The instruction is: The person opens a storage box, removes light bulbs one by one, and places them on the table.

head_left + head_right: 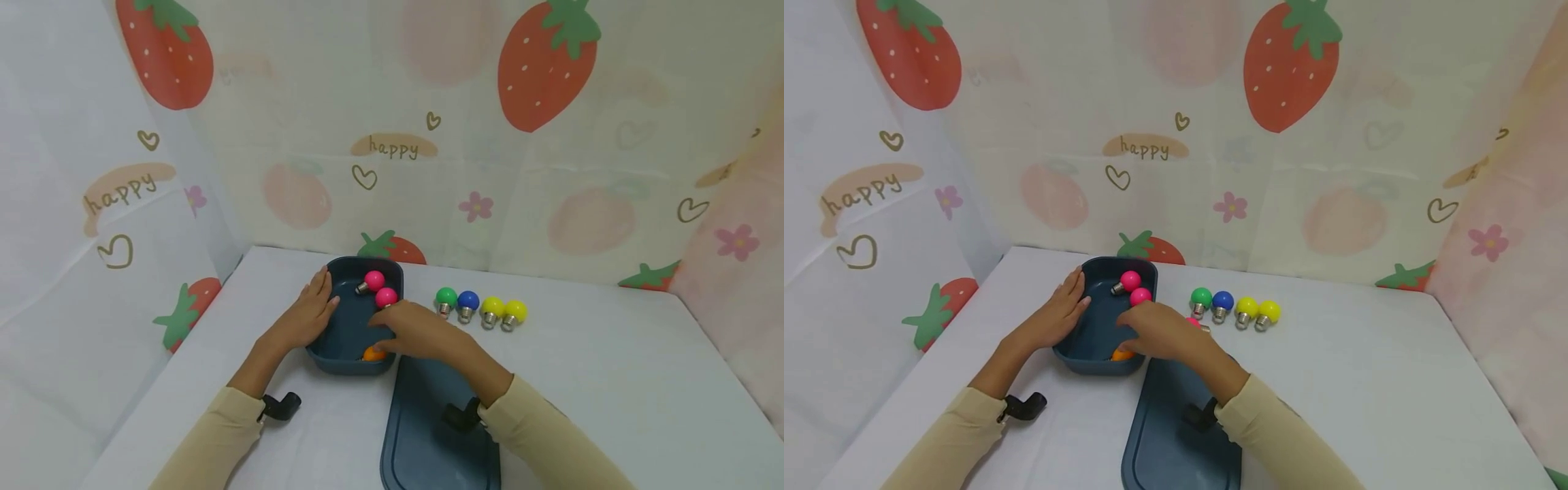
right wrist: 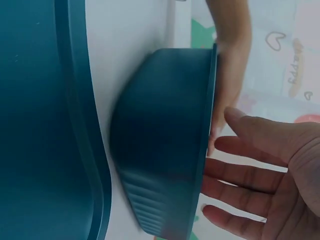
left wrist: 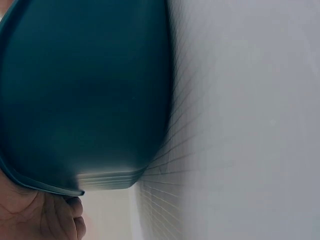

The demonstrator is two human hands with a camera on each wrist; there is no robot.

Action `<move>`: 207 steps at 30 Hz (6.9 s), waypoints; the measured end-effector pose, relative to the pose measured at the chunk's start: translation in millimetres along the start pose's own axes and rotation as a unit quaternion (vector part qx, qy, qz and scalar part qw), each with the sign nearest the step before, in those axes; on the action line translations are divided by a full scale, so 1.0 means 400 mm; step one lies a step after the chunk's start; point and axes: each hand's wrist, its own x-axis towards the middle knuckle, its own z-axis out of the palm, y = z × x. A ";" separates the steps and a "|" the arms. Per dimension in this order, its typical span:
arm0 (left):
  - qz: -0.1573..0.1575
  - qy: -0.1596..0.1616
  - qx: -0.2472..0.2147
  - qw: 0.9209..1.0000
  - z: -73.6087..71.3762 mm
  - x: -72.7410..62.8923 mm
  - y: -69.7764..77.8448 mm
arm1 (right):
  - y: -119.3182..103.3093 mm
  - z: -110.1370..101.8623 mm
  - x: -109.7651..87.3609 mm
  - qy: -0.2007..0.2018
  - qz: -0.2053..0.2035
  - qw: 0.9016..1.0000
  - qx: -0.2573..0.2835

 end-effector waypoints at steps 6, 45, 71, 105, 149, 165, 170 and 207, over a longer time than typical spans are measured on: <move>0.000 -0.004 0.000 1.000 -0.004 0.003 0.004 | -0.003 -0.004 0.021 -0.033 -0.015 0.999 0.002; -0.001 0.006 -0.012 1.000 0.003 0.005 -0.003 | -0.001 0.036 0.096 -0.097 -0.025 0.994 -0.035; -0.017 -0.009 -0.009 1.000 0.001 0.004 0.002 | 0.032 0.016 0.019 0.043 -0.047 0.997 0.033; -0.001 0.009 0.001 1.000 0.005 0.006 0.003 | 0.100 -0.004 -0.134 0.175 -0.006 0.983 0.056; -0.002 -0.008 0.042 0.999 -0.005 0.018 0.011 | 0.239 0.026 -0.289 0.205 0.111 0.972 0.013; -0.004 0.004 0.040 0.999 0.005 0.019 0.009 | 0.286 0.047 -0.321 0.180 0.132 0.975 0.016; -0.001 0.002 0.039 0.999 0.006 0.020 0.008 | 0.295 0.053 -0.327 0.165 0.141 0.976 0.021; 0.003 0.021 0.038 0.999 0.009 0.012 0.018 | 0.297 0.072 -0.325 0.151 0.166 0.974 -0.009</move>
